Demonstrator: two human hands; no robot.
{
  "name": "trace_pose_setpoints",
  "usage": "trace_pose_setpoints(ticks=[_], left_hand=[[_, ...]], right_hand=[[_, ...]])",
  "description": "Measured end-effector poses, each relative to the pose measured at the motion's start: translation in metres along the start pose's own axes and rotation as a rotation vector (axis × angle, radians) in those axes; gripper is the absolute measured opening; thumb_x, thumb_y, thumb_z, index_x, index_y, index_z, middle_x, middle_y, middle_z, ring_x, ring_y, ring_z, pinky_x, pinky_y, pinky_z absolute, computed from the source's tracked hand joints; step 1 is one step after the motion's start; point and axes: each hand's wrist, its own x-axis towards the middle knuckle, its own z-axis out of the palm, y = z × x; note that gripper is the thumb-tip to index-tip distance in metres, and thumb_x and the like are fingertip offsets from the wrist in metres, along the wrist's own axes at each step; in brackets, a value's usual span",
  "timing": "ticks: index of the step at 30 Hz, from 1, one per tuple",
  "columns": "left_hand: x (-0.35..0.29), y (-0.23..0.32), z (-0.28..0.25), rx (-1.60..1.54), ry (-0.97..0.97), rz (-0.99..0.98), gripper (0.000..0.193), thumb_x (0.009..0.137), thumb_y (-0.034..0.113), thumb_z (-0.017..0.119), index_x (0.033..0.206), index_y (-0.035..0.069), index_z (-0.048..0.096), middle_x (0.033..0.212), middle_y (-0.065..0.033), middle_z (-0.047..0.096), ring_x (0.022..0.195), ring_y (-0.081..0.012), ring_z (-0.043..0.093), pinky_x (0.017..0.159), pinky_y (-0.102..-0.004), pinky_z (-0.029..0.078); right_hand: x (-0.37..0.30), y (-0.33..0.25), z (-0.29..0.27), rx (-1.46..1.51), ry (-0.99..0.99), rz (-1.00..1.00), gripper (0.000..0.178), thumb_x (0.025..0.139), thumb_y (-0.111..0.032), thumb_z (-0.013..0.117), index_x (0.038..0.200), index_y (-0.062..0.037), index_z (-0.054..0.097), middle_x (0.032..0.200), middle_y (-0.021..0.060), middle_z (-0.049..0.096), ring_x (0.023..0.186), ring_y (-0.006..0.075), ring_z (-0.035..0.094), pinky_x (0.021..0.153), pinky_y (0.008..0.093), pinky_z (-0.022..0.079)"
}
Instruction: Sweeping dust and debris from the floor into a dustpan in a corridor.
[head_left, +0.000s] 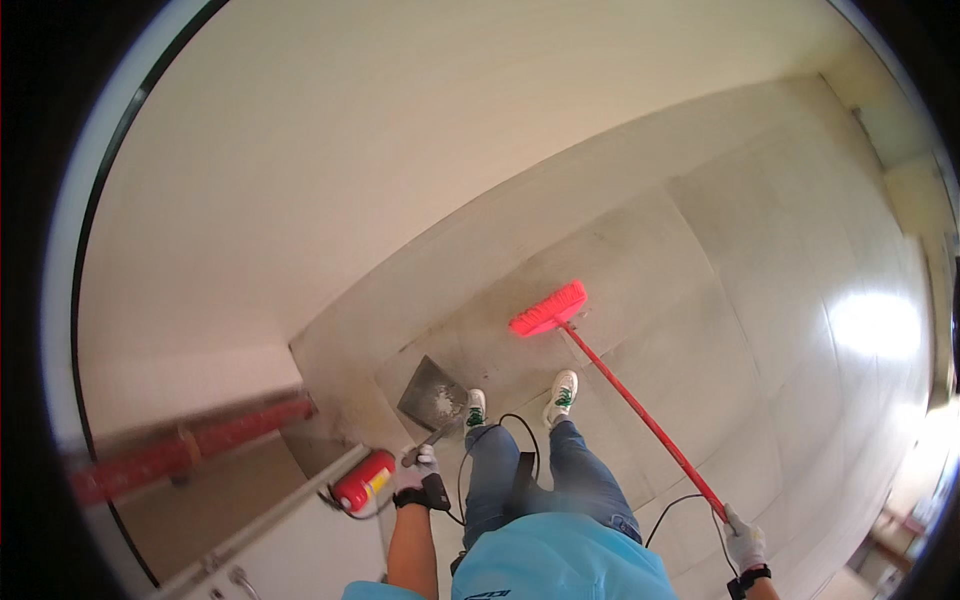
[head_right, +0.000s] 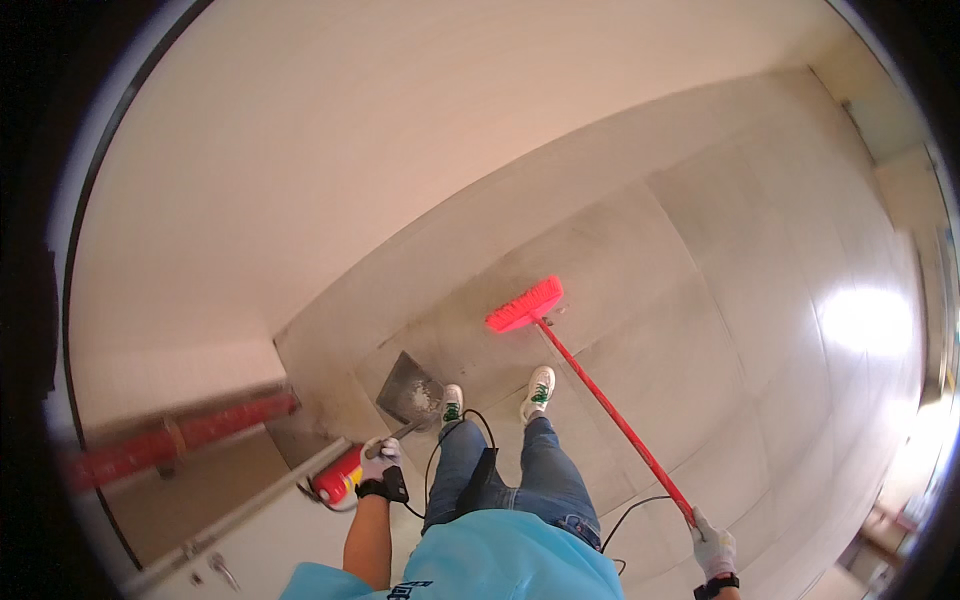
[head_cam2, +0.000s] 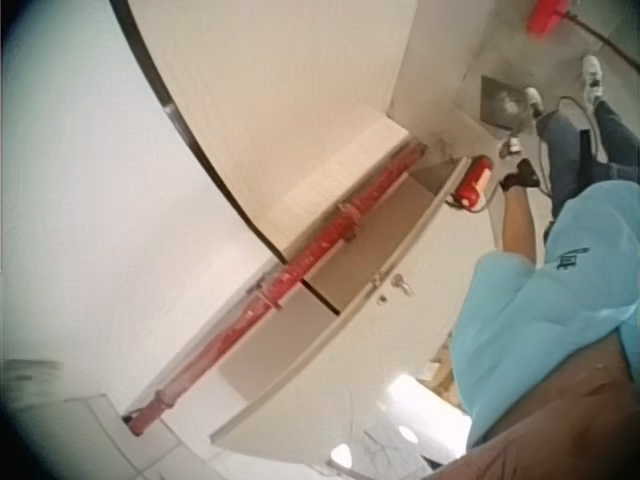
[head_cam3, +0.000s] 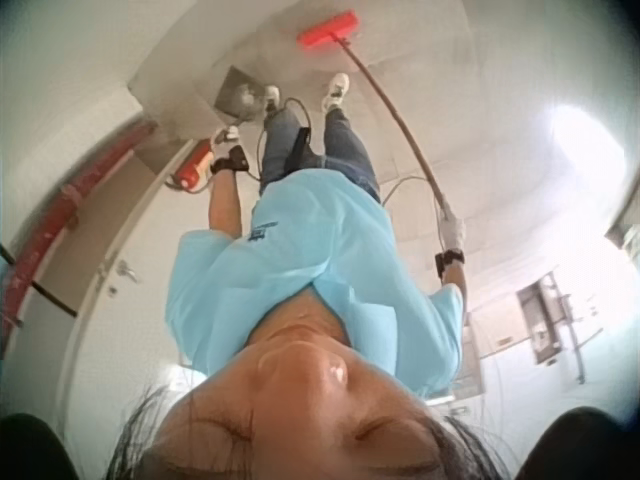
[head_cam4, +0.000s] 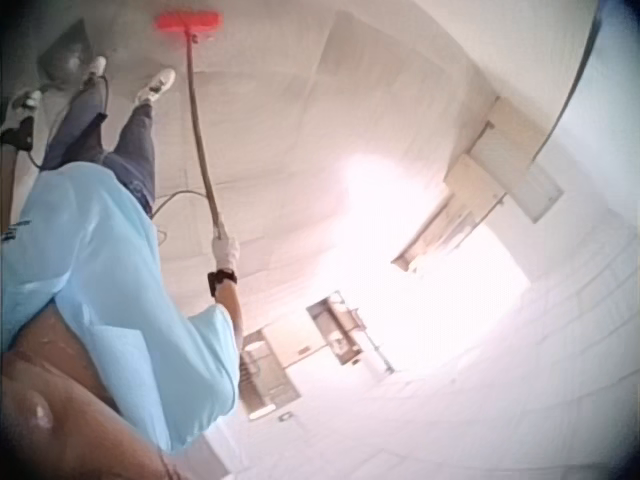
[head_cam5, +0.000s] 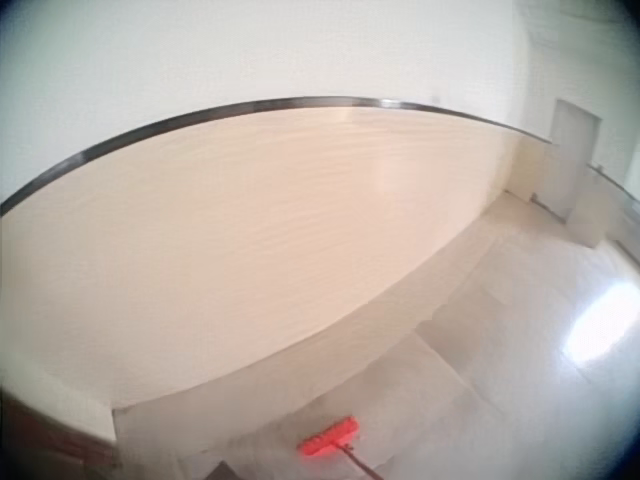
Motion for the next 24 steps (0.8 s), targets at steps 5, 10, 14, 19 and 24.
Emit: trace_pose_setpoints(ticks=[5, 10, 14, 19, 24], left_hand=[[0.013, 0.041, 0.002, 0.347, 0.031, -0.431, 0.019, 0.076, 0.019, 0.054, 0.080, 0.001, 0.047, 0.064, -0.0034, 0.047, 0.049, -0.0110, 0.046, 0.042, -0.0201, 0.040], [0.036, 0.058, 0.015, 1.260, 0.337, -0.129, 0.013, 0.079, 0.020, 0.053, 0.079, 0.008, 0.048, 0.064, -0.0070, 0.052, 0.046, -0.0139, 0.048, 0.032, -0.0225, 0.034], [0.026, 0.031, 0.033, 1.657, 0.235, -0.171, 0.012, 0.078, 0.018, 0.053, 0.082, 0.008, 0.047, 0.065, -0.0070, 0.053, 0.048, -0.0151, 0.049, 0.037, -0.0248, 0.036], [0.019, 0.039, 0.071, 2.024, 0.165, -0.189, 0.008, 0.077, 0.012, 0.050, 0.085, 0.012, 0.048, 0.065, -0.0063, 0.051, 0.048, -0.0143, 0.049, 0.038, -0.0251, 0.034], [0.032, 0.026, 0.107, 2.066, 0.168, -0.252, 0.006, 0.077, 0.012, 0.051, 0.080, 0.008, 0.047, 0.062, -0.0079, 0.050, 0.043, -0.0152, 0.047, 0.031, -0.0235, 0.031]], right_hand=[[-0.096, -0.064, 0.128, 0.448, 0.162, 0.177, 0.045, 0.078, -0.018, 0.051, 0.121, -0.0288, 0.046, 0.072, 0.0200, 0.057, 0.067, 0.0349, 0.057, 0.059, 0.0431, 0.043], [-0.068, -0.191, 0.281, 0.897, 0.291, 0.244, 0.059, 0.074, -0.004, 0.047, 0.126, -0.0293, 0.040, 0.068, 0.0261, 0.050, 0.059, 0.0345, 0.053, 0.059, 0.0398, 0.043], [-0.049, -0.252, 0.316, 1.204, 0.083, 0.410, 0.053, 0.083, -0.018, 0.047, 0.132, -0.0257, 0.029, 0.067, 0.0080, 0.052, 0.052, 0.0149, 0.051, 0.044, 0.0293, 0.043], [-0.063, -0.299, 0.300, 1.292, -0.004, 0.308, 0.059, 0.081, -0.017, 0.047, 0.135, -0.0226, 0.023, 0.075, 0.0107, 0.055, 0.053, 0.0162, 0.053, 0.043, 0.0298, 0.045], [-0.088, -0.316, 0.254, 1.327, -0.066, 0.408, 0.061, 0.081, -0.019, 0.047, 0.135, -0.0281, 0.020, 0.074, 0.0123, 0.056, 0.051, 0.0193, 0.054, 0.043, 0.0317, 0.046]])
